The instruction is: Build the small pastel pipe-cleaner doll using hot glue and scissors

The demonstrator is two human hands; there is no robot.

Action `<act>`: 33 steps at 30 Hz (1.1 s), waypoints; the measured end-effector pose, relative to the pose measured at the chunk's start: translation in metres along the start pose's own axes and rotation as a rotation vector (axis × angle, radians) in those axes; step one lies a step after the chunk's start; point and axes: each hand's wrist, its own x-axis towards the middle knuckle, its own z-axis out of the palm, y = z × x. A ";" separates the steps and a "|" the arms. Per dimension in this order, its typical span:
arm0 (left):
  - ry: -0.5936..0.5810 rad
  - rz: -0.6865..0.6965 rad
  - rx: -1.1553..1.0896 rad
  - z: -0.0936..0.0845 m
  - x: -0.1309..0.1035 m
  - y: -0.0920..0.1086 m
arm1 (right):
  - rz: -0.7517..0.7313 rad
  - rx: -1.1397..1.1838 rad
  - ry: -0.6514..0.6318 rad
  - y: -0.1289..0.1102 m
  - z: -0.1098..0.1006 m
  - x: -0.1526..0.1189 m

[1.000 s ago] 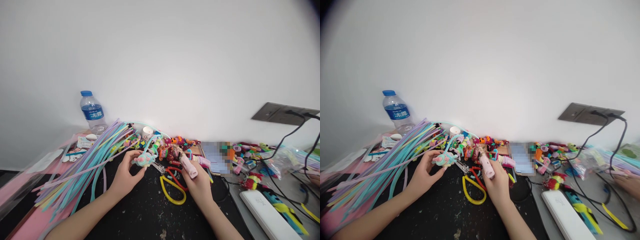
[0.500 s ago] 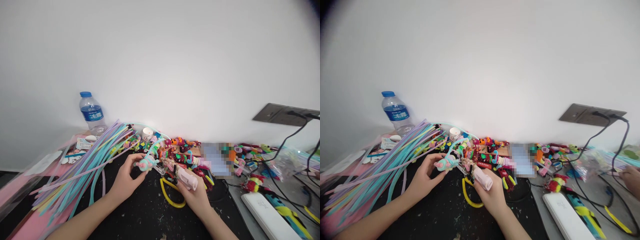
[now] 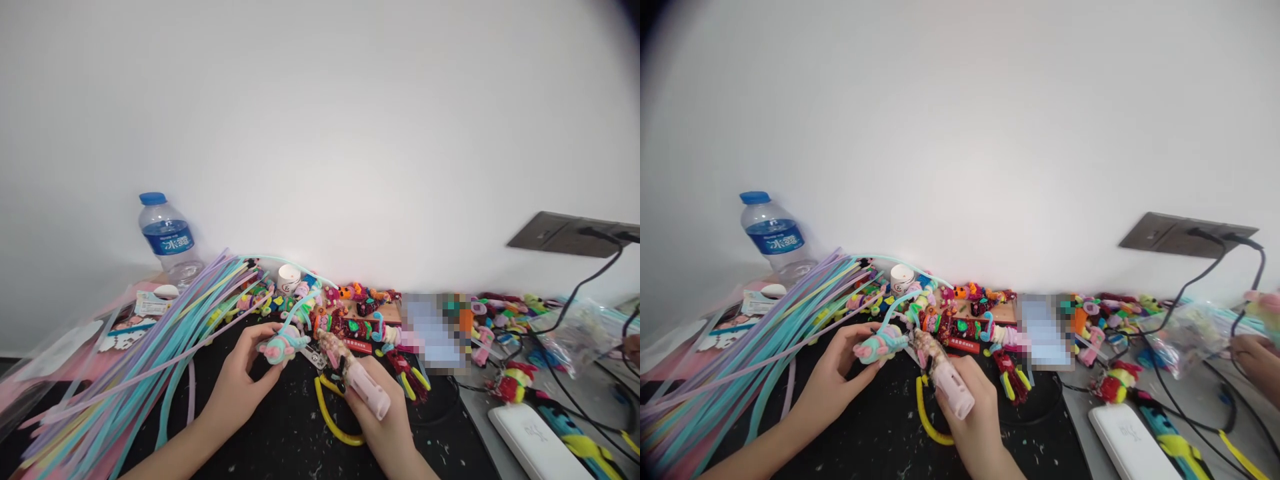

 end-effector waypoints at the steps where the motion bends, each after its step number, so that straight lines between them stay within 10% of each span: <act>1: 0.003 -0.008 0.005 0.000 0.000 -0.001 | 0.000 0.007 -0.008 0.000 0.000 0.000; 33: -0.055 0.015 0.139 -0.004 -0.003 -0.018 | 0.016 0.051 -0.115 0.011 0.001 0.002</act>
